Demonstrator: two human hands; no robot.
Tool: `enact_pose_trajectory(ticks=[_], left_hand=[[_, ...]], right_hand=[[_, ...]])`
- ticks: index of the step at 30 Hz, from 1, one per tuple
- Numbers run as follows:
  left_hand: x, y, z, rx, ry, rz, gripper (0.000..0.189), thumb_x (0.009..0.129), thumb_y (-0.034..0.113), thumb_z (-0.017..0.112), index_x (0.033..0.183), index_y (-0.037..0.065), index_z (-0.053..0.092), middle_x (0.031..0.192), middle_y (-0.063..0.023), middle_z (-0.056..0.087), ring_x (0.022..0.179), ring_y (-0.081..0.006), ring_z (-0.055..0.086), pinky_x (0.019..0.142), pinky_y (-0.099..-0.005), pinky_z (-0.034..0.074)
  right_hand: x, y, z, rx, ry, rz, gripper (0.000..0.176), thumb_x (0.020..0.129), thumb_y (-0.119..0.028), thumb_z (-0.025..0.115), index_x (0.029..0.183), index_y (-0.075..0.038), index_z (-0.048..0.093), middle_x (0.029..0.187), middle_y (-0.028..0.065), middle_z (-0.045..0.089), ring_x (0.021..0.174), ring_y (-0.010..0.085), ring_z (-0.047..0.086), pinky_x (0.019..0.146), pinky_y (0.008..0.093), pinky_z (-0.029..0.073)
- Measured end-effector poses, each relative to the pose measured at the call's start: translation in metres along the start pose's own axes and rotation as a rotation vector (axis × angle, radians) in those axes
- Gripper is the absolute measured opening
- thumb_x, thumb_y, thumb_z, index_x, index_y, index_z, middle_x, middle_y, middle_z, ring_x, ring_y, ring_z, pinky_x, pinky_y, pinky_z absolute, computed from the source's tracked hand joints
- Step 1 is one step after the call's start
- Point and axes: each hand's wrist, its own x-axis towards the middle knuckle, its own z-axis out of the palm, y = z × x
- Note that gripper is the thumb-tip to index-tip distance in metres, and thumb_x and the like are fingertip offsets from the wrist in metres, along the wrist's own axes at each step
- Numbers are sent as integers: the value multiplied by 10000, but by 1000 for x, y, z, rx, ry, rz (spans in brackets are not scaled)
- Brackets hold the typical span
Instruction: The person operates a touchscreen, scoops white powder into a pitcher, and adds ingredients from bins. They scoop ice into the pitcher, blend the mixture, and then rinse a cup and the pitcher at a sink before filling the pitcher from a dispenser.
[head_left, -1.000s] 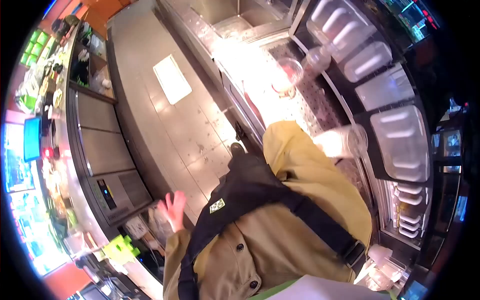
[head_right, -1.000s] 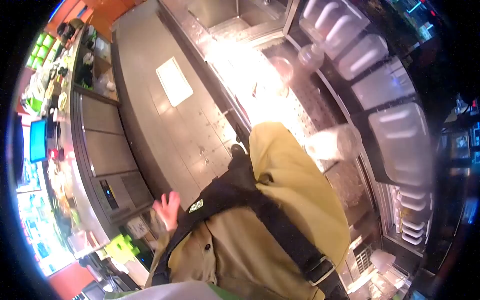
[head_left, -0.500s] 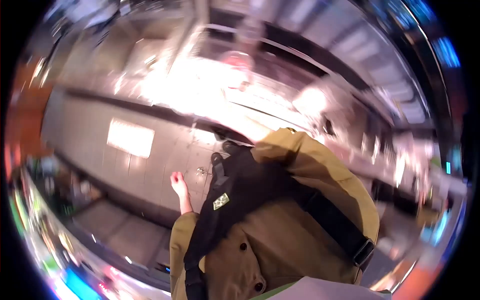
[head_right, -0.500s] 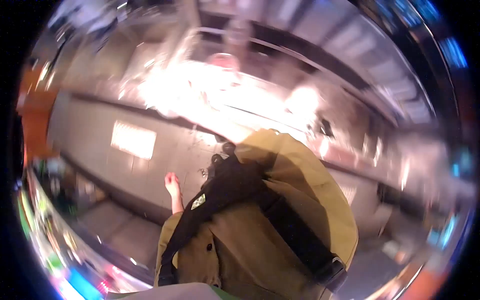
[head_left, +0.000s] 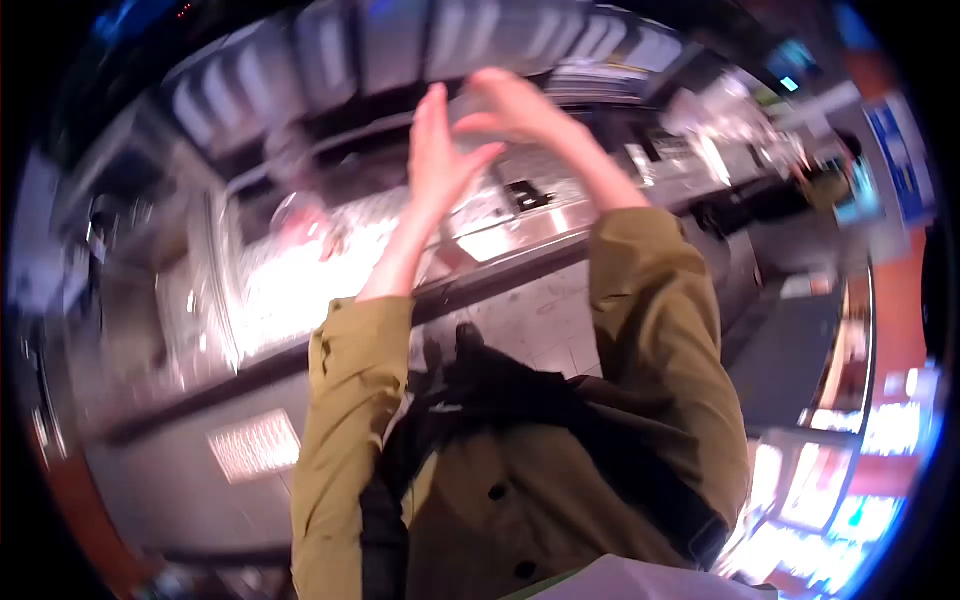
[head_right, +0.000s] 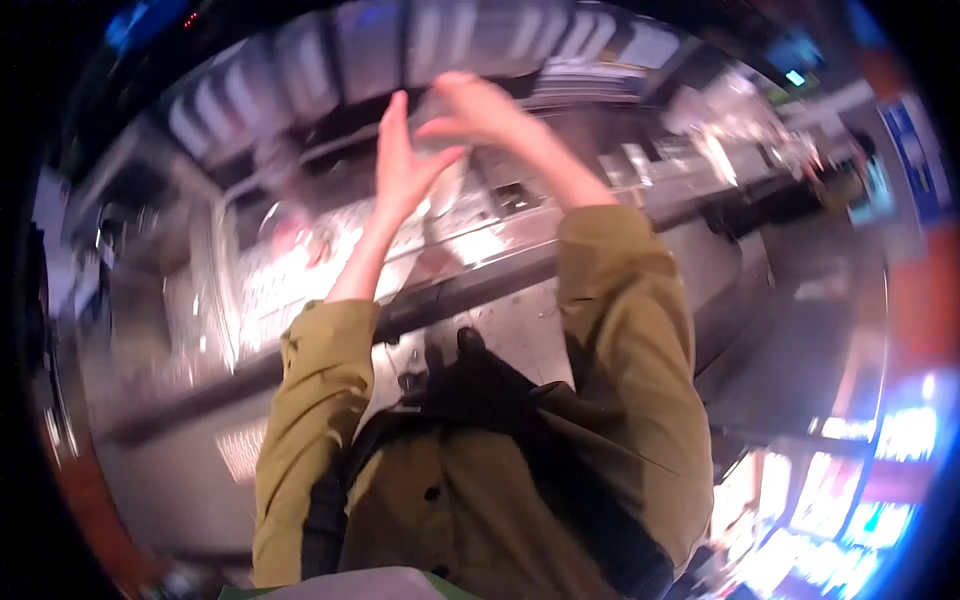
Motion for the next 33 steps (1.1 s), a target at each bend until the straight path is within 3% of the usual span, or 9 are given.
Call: enact_pose_trajectory(ticks=[8,14,17,19,21,23,27,31,33], left_hand=[[11,-20,39,-127,-73,-183,888,578,300,764,1280,-1,311,1243,-189,423,1153,-277,424,954,-337,334],[6,-13,45,-374,-93,-140,956,636,124,727,1360,12,114,1367,-155,255,1220,-259,343,1010,-336,258],[-5,-21,36,-41,-52,-32,943,707,294,697,1369,25,81,1382,-164,201,1266,-247,254,1027,-345,219],[-41,-39,42,-660,372,-579,905,749,464,607,1358,11,114,1368,-181,210,1271,-290,217,1032,-417,212],[-71,-29,40,-1226,314,-1405,888,766,533,539,1339,-17,143,1368,-180,198,1246,-351,228,1009,-507,247],[-77,-58,77,-1688,725,-1994,799,767,494,557,1294,-29,264,1306,-186,307,1166,-396,322,940,-570,314],[-95,-143,107,-1978,503,-1662,648,760,431,556,1210,-14,421,1083,-164,525,1064,-339,457,920,-488,373],[-77,-101,74,-1169,399,-1100,618,792,447,487,1210,-5,424,1073,-163,538,1068,-303,465,920,-437,384],[-58,-57,47,-767,326,-840,607,809,455,452,1210,0,426,1067,-162,544,1070,-285,469,920,-411,389]], right_hand=[[13,17,-11,158,190,-23,549,731,-482,585,781,54,479,687,243,574,693,410,581,584,454,471],[5,21,-6,24,-152,-178,702,731,-592,495,1088,12,516,899,249,592,860,365,592,756,413,473],[30,33,2,694,-396,-100,600,811,-549,420,1047,-23,585,989,197,598,948,353,557,832,389,440],[40,44,39,868,-348,-30,544,804,-518,466,1077,-63,587,1056,143,598,1010,238,553,845,320,432],[36,46,33,776,-447,68,657,745,-578,531,1211,-116,493,1215,131,500,1116,236,471,896,379,402],[23,45,4,1031,-918,430,790,691,-629,566,1305,-171,370,1343,119,347,1207,285,357,917,524,347],[-23,43,-22,1114,-1104,34,783,693,-602,581,1300,-162,354,1349,120,327,1222,304,321,904,575,330],[-149,32,-31,1075,-329,-53,835,652,-395,689,1339,-149,284,1355,225,228,1237,344,278,978,370,328],[-216,21,-47,1066,-11,-221,876,622,-353,729,1344,-159,272,1380,256,123,1278,386,179,1012,435,263]])
